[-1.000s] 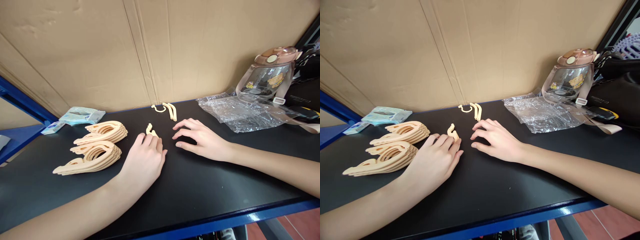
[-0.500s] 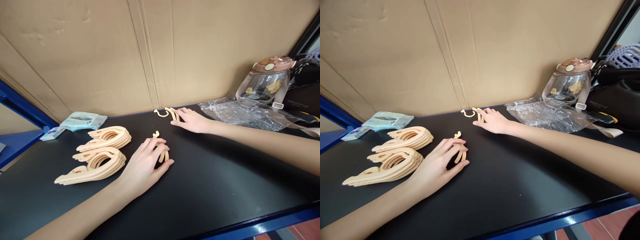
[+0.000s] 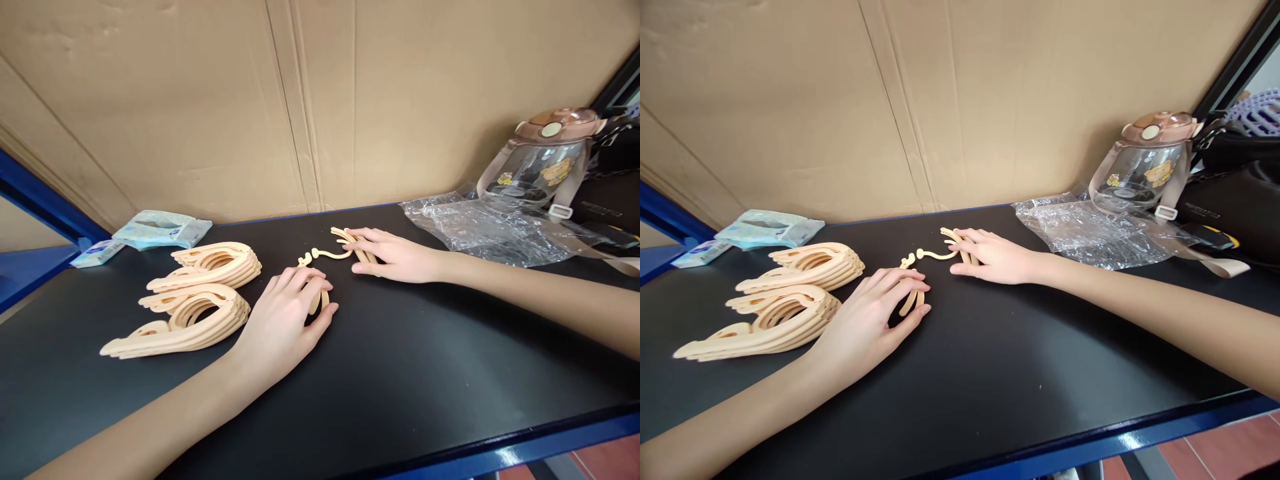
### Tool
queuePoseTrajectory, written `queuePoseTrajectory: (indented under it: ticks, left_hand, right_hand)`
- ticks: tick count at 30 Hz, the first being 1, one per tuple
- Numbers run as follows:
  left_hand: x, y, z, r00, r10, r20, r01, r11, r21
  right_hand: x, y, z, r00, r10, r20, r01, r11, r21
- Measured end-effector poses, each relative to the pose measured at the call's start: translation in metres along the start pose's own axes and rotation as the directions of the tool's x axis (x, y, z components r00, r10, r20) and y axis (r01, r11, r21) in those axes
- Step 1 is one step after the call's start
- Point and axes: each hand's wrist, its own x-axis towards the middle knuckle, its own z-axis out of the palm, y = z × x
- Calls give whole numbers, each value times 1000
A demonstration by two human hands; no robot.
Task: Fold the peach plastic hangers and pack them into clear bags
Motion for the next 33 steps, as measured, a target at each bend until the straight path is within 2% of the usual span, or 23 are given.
queuePoseTrajectory:
  ticks: [6,13,18,27,33]
  left_hand:
    - [1,2,-1,999,-25,20,25,1000,-7]
    - [1,-1,1,995,-101,21,103,986,-134]
    - [5,-3,3,1000,-11,24,16,982,-190]
    - [5,-1,1,991,133,21,-130,985,-114]
    - [4,-1,-1,960,278,26,-276,959,-61]
  right_hand:
    - [-55,-19,4,1000,-29,11,29,999,16]
    - [-68,-31,3,992,-122,-9,122,992,-2]
    - [-68,-33,2,982,-188,-12,189,982,11]
    - [-68,-27,1,989,-145,-36,146,989,26]
    - [-67,-24,3,991,-125,-42,127,992,27]
